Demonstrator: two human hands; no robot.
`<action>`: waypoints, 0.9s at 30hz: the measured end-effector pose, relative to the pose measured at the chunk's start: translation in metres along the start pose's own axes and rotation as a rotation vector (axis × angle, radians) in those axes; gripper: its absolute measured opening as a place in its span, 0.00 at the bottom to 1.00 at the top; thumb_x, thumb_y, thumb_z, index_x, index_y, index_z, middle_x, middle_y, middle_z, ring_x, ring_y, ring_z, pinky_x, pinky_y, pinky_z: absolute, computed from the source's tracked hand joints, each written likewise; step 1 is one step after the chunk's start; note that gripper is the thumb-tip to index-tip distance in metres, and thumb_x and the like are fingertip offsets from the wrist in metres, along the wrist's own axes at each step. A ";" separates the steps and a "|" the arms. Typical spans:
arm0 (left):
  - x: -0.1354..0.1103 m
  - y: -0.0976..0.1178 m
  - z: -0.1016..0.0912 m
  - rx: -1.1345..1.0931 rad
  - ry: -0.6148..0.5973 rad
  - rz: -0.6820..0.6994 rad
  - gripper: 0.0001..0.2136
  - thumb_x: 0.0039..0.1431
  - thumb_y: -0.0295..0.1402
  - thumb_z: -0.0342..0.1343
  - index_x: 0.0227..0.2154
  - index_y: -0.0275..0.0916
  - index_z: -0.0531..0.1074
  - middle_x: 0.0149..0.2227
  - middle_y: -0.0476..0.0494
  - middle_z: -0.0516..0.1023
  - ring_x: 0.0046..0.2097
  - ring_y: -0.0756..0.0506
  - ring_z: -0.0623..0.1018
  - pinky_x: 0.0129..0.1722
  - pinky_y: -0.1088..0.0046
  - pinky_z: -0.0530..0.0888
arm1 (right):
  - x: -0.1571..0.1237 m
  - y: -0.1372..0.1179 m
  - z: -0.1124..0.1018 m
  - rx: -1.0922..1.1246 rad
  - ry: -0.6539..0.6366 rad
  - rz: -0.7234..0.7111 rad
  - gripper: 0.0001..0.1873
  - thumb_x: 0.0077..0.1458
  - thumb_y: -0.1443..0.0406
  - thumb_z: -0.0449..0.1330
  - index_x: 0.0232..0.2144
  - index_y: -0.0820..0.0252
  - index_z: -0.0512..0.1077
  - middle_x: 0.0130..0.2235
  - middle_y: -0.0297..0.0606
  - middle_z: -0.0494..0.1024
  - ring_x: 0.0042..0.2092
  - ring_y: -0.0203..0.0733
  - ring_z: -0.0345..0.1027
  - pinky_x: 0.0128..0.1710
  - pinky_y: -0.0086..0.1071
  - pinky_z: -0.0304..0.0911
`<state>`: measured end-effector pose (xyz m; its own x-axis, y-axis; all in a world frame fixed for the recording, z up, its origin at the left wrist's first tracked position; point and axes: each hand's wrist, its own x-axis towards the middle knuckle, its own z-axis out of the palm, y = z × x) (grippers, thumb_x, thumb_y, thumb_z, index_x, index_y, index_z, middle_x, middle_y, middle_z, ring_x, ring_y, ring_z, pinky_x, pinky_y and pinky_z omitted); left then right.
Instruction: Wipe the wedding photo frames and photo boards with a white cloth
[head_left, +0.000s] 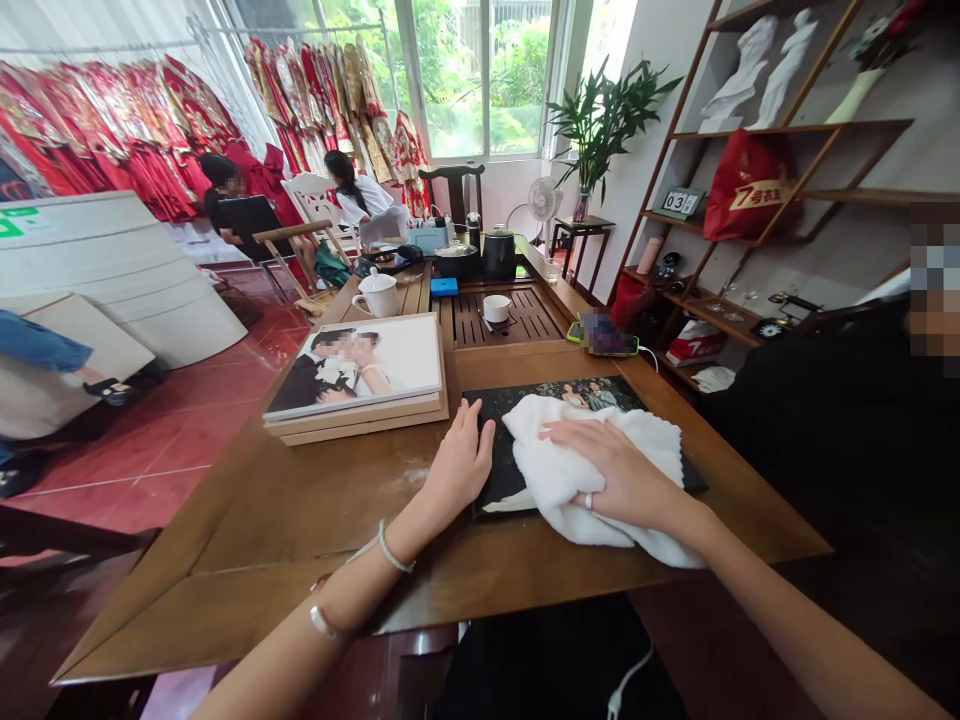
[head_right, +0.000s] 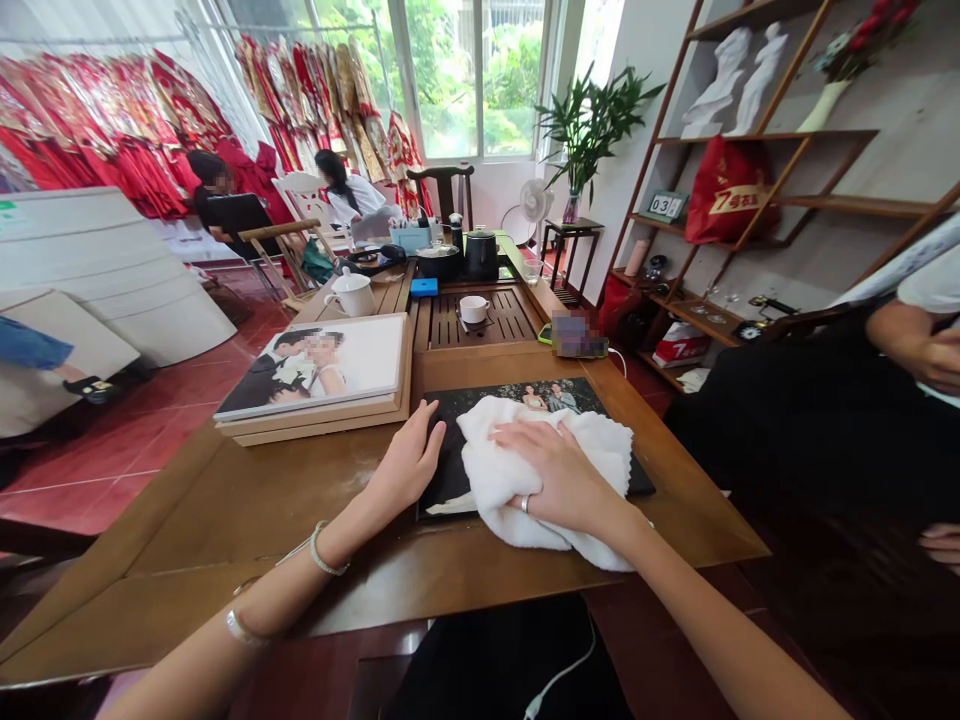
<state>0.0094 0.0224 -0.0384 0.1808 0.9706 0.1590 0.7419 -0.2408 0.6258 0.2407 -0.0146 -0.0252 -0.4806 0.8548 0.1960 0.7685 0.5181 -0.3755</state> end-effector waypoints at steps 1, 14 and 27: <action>0.000 0.001 0.000 -0.004 -0.004 -0.001 0.26 0.70 0.37 0.40 0.63 0.24 0.57 0.67 0.19 0.55 0.70 0.35 0.55 0.66 0.51 0.58 | 0.007 0.004 0.001 -0.012 0.031 0.013 0.33 0.46 0.62 0.64 0.57 0.53 0.68 0.61 0.45 0.70 0.62 0.60 0.60 0.59 0.59 0.53; -0.001 -0.005 0.005 -0.128 0.028 0.056 0.29 0.70 0.43 0.37 0.66 0.28 0.48 0.70 0.22 0.50 0.71 0.35 0.51 0.66 0.49 0.57 | 0.084 -0.017 0.018 -0.102 0.064 0.048 0.33 0.50 0.56 0.63 0.58 0.55 0.68 0.63 0.45 0.68 0.61 0.64 0.59 0.57 0.64 0.52; -0.003 -0.003 0.002 -0.177 0.039 0.085 0.32 0.69 0.50 0.35 0.67 0.32 0.47 0.70 0.25 0.49 0.72 0.37 0.49 0.67 0.50 0.54 | 0.009 -0.036 0.004 0.059 -0.111 -0.201 0.33 0.47 0.59 0.66 0.56 0.53 0.69 0.61 0.45 0.70 0.63 0.61 0.57 0.62 0.64 0.43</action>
<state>0.0076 0.0198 -0.0419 0.2097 0.9467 0.2444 0.5993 -0.3219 0.7329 0.2073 -0.0257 -0.0132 -0.6677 0.7241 0.1727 0.6278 0.6724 -0.3922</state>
